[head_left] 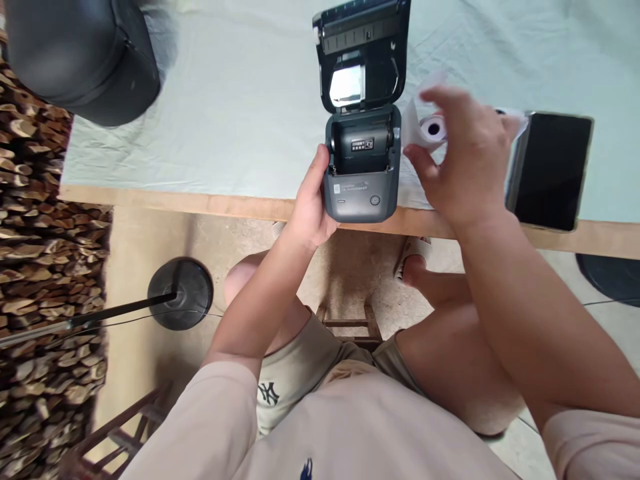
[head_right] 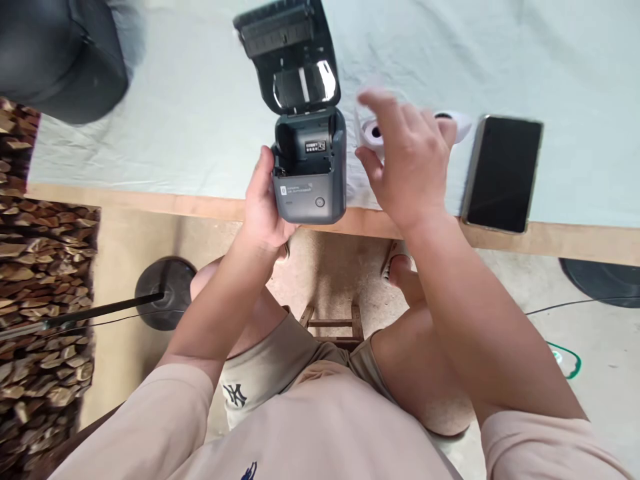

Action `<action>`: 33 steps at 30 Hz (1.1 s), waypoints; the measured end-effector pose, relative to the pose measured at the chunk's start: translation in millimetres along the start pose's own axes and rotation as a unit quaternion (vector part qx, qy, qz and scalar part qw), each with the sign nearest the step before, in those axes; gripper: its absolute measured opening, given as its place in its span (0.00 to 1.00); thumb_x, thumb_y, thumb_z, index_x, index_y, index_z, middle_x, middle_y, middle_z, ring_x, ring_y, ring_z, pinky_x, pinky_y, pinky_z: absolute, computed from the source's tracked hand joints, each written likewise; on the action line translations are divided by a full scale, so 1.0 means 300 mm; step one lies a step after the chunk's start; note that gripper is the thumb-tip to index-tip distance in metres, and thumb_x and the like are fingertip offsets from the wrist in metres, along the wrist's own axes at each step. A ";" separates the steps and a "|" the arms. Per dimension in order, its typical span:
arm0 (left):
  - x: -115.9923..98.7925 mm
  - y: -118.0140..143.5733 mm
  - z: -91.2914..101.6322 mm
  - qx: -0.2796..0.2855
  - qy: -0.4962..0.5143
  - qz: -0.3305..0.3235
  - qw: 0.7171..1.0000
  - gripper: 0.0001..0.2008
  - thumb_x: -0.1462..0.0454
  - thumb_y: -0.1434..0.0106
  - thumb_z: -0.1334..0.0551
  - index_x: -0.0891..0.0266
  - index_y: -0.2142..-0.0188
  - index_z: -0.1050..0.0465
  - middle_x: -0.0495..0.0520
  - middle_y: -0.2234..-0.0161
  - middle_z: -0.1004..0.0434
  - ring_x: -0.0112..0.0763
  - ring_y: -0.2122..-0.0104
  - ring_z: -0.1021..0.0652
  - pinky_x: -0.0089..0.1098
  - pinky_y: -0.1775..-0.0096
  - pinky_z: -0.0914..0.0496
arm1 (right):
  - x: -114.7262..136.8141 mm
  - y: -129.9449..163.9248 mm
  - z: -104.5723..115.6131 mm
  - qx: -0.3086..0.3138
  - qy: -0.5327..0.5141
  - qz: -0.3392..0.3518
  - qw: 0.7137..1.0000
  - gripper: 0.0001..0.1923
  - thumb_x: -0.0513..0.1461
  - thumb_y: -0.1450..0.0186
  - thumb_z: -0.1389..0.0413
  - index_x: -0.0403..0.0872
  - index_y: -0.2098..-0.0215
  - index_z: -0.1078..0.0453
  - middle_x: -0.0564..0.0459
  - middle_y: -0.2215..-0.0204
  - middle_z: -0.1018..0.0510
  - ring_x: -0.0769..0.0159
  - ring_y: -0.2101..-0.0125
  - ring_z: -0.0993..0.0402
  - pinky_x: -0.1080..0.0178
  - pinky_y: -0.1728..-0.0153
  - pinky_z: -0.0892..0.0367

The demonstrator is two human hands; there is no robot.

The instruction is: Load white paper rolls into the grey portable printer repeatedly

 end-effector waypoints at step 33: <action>-0.017 0.011 -0.007 -0.012 0.025 -0.017 0.999 0.20 0.49 0.27 0.46 0.60 0.51 0.25 0.53 0.49 0.20 0.44 0.30 0.37 0.41 0.36 0.28 | -0.048 -0.018 -0.108 0.055 -0.621 -0.124 0.772 0.29 0.44 0.42 0.46 0.58 0.44 0.50 0.52 0.47 0.29 0.65 0.46 0.25 0.54 0.45 0.25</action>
Point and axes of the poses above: each hand's wrist, its own y-axis away from the middle knuckle, its own z-axis out of the back of the hand, x = y × z, the point moved 10 cm from there along -y, towards the middle knuckle
